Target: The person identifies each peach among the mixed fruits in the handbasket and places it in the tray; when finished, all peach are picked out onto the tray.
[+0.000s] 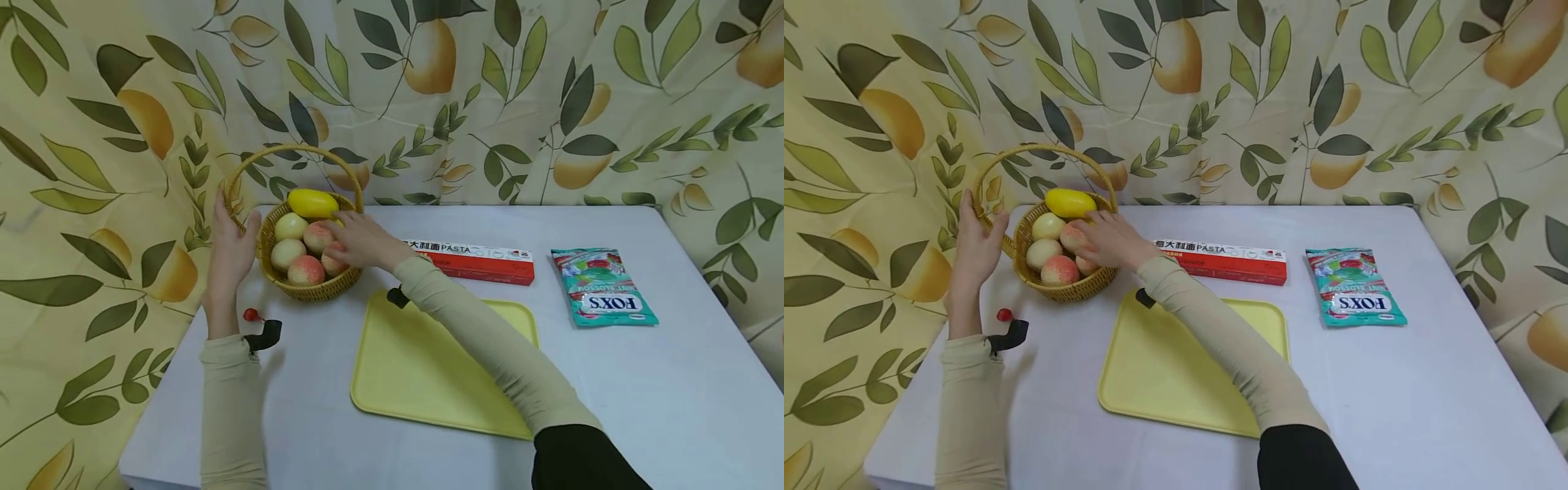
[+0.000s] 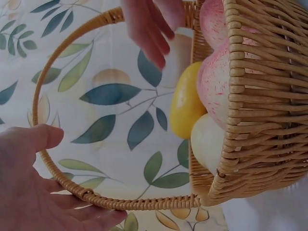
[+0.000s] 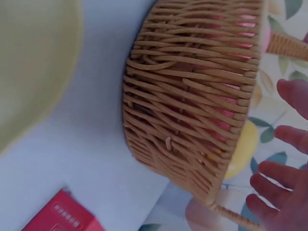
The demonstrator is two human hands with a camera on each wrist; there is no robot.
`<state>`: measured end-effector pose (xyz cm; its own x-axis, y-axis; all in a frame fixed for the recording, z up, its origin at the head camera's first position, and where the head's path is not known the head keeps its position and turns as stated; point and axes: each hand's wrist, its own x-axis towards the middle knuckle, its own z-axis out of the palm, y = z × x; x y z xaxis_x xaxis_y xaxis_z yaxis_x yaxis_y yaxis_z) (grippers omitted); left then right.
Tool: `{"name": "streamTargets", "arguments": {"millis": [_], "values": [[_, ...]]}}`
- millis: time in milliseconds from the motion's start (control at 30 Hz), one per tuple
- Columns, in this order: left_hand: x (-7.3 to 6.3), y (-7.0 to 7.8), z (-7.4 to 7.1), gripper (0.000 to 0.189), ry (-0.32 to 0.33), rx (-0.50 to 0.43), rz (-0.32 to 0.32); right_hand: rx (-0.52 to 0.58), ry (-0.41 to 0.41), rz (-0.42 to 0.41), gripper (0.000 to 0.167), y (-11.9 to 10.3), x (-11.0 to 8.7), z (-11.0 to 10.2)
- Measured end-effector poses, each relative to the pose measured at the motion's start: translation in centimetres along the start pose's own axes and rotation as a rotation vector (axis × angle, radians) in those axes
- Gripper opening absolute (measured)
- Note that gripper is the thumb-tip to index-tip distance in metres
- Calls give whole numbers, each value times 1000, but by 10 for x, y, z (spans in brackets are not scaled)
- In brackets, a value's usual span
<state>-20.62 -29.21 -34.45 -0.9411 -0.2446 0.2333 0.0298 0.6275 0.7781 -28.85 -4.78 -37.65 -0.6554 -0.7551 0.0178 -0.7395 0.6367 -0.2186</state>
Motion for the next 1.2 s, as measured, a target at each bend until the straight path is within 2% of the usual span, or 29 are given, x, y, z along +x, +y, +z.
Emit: {"name": "streamTargets", "arguments": {"millis": [200,400,733,933,1100,1200], "values": [[0,-5,4,87,-2,8,2,-22,-56,34,62,0,29,4],[-2,-9,8,85,5,18,8,19,-89,77,56,3,47,8],[-1,-7,7,83,20,30,18,-28,-104,134,53,4,56,19],[0,-6,5,83,33,38,18,-11,-89,107,49,-2,65,23],[0,-5,5,83,24,37,9,-8,-136,79,57,-11,72,28],[2,-6,5,83,27,48,14,9,-132,77,57,-15,76,29]]}}
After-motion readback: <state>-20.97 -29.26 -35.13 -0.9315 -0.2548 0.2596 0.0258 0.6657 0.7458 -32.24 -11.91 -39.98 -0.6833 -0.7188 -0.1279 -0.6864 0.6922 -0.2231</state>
